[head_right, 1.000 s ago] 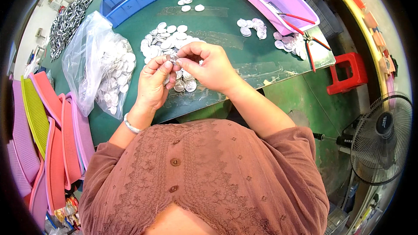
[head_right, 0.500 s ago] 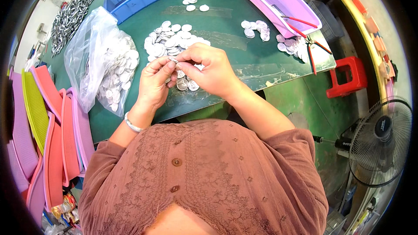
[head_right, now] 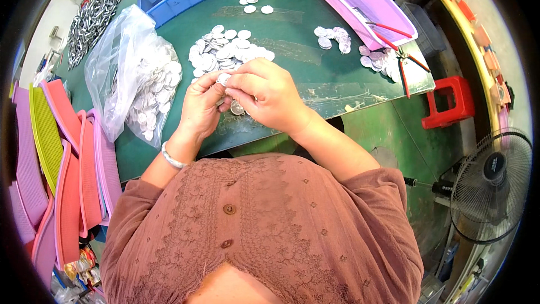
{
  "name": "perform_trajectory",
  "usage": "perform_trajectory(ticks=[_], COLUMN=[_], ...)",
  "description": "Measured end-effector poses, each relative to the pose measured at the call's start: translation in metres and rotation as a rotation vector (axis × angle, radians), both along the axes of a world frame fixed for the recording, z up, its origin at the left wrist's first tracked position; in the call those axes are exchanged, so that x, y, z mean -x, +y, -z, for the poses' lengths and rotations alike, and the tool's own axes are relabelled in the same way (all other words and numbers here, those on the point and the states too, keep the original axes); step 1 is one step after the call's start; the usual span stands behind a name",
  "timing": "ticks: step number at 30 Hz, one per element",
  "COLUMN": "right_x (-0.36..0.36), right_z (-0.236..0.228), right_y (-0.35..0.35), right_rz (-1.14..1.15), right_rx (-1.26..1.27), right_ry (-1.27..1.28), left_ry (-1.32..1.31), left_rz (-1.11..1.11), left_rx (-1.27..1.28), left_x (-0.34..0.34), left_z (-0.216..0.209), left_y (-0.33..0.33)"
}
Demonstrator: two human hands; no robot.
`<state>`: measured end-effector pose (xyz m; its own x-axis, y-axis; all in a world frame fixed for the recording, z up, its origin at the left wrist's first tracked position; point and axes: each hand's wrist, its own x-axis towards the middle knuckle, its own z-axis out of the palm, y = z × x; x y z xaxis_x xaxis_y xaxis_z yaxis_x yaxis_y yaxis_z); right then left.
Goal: The person sits at a green workbench and assembles small, round, white plastic components by hand. They pick up individual pieces from a pile, fit them together, and place the finished items into a clear plastic bag. The workspace is cluttered with various colorful plastic trays and loose parts.
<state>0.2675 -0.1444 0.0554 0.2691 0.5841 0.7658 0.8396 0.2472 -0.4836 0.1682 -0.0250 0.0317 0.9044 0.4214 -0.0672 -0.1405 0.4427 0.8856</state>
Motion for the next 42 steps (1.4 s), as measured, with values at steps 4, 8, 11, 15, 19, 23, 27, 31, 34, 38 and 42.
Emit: perform_trajectory(ticks=[4,8,11,15,19,23,27,31,34,38,42], right_x=[0.001,0.002,0.005,0.008,0.007,0.007,0.009,0.009,0.009,0.007,0.005], right_z=[0.001,0.002,0.001,0.001,0.000,0.000,-0.002,-0.001,-0.002,-0.001,0.002], right_y=[0.000,0.001,0.001,0.000,0.002,0.000,-0.003,-0.004,-0.005,-0.003,-0.002], right_rz=[0.015,0.011,0.023,0.014,0.013,-0.024,-0.047,-0.030,0.014,0.082,0.105], right_rx=[-0.011,-0.029,-0.025,-0.009,-0.018,0.027,0.090,0.138,0.126,0.046,0.023], right_ry=[-0.081,-0.124,-0.121,-0.022,0.039,0.168,0.317,0.377,0.303,0.147,0.055], left_ry=[-0.009,-0.035,-0.022,0.020,0.017,0.039,0.029,0.052,0.047,0.031,0.067], left_rz=[0.021,0.062,0.067,0.096,0.123,0.134,0.154,0.195,0.249,0.267,0.225], left_rx=[0.004,0.002,-0.002,0.006,0.022,0.016,0.003,0.086,0.177,0.209,0.138], left_x=[0.000,0.000,0.001,0.002,0.002,0.003,0.004,0.007,0.008,0.011,0.011], left_z=[0.001,0.002,0.001,-0.003,-0.004,-0.003,-0.001,-0.006,-0.010,-0.006,-0.008], left_y=[0.001,0.001,0.001,-0.002,-0.002,0.001,0.002,0.002,0.003,0.008,0.006])
